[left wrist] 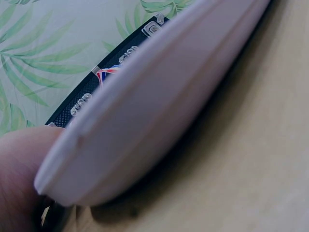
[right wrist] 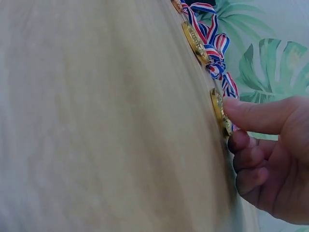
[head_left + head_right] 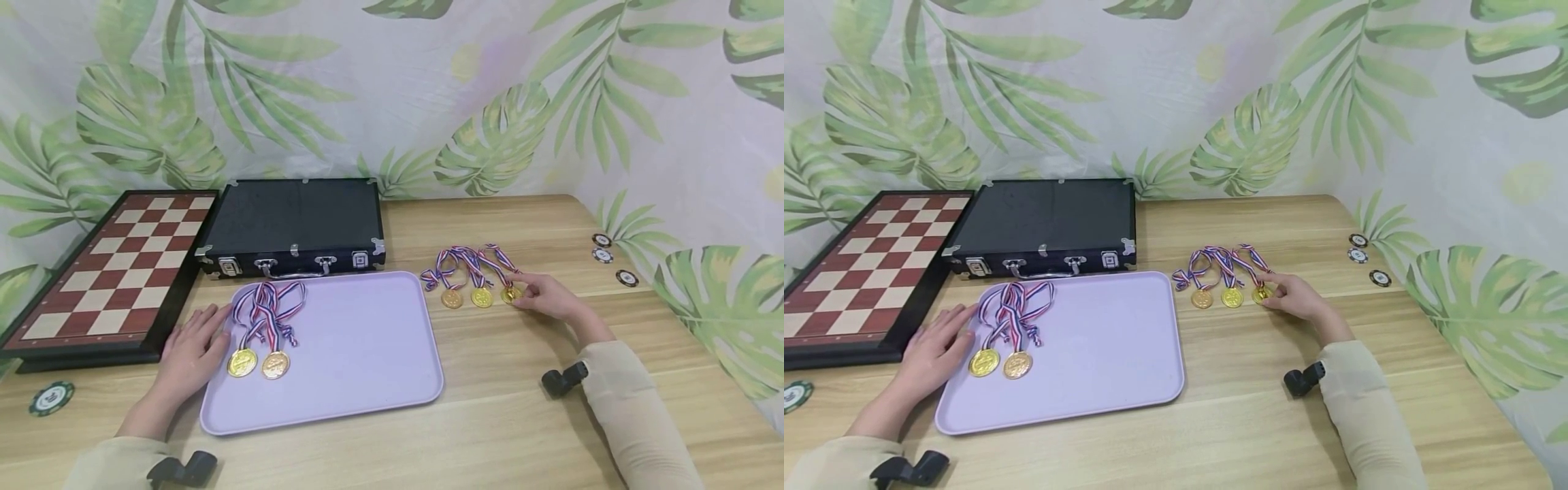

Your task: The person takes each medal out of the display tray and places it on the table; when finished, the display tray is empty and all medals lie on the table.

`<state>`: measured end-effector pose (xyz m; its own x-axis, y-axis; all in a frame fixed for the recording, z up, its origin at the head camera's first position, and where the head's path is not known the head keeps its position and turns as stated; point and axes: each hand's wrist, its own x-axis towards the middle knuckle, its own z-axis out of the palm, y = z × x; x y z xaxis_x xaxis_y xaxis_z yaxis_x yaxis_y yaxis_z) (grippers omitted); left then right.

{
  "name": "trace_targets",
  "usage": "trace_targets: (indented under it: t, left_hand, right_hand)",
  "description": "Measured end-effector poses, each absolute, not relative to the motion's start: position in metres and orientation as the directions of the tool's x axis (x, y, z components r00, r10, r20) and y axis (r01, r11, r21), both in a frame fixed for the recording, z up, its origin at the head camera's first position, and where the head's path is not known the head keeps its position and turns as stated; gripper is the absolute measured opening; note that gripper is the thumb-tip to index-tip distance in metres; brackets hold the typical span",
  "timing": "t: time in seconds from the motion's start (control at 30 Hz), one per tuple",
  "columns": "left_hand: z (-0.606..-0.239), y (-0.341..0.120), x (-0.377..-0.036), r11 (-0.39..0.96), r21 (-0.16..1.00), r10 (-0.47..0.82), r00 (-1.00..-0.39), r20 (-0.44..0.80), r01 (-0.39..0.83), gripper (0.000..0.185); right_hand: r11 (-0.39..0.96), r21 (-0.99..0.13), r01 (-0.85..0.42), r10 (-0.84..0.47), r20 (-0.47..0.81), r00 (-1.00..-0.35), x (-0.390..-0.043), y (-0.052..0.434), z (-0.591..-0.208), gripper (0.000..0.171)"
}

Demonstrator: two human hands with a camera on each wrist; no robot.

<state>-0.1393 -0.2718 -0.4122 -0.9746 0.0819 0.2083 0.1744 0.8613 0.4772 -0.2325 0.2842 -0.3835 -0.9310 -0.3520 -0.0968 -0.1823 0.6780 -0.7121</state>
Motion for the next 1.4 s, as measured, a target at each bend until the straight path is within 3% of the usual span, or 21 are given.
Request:
trace_targets:
  t: [0.27, 0.53, 0.73, 1.0, 1.17, 1.4]
  left_hand:
    - [-0.411, -0.274, -0.139, 0.865, 0.47, 0.081, -0.975, 0.209, 0.173, 0.045]
    - [-0.413, -0.271, -0.142, 0.866, 0.471, 0.083, -0.977, 0.196, 0.168, 0.046]
    - [-0.411, -0.271, -0.141, 0.867, 0.471, 0.077, -0.977, 0.201, 0.166, 0.045]
    - [-0.412, -0.271, -0.141, 0.865, 0.474, 0.078, -0.978, 0.193, 0.163, 0.045]
    - [-0.412, -0.272, -0.14, 0.866, 0.47, 0.079, -0.975, 0.206, 0.17, 0.045]
    - [-0.412, -0.273, -0.141, 0.866, 0.471, 0.083, -0.976, 0.199, 0.169, 0.045]
  right_hand:
    - [0.574, -0.761, -0.302, -0.372, 0.086, -0.924, -0.228, 0.227, -0.358, 0.049]
    - [0.373, -0.791, -0.485, -0.578, 0.211, -0.788, -0.217, 0.14, -0.334, 0.048]
    - [0.261, -0.837, -0.481, -0.69, 0.187, -0.7, -0.206, 0.073, -0.331, 0.049]
    - [0.328, -0.814, -0.48, -0.771, 0.063, -0.634, -0.184, 0.004, -0.345, 0.049]
    - [0.407, -0.79, -0.458, -0.775, -0.034, -0.631, -0.173, -0.026, -0.359, 0.051]
    - [0.555, -0.522, -0.647, -0.763, -0.009, -0.647, -0.167, -0.05, -0.378, 0.053]
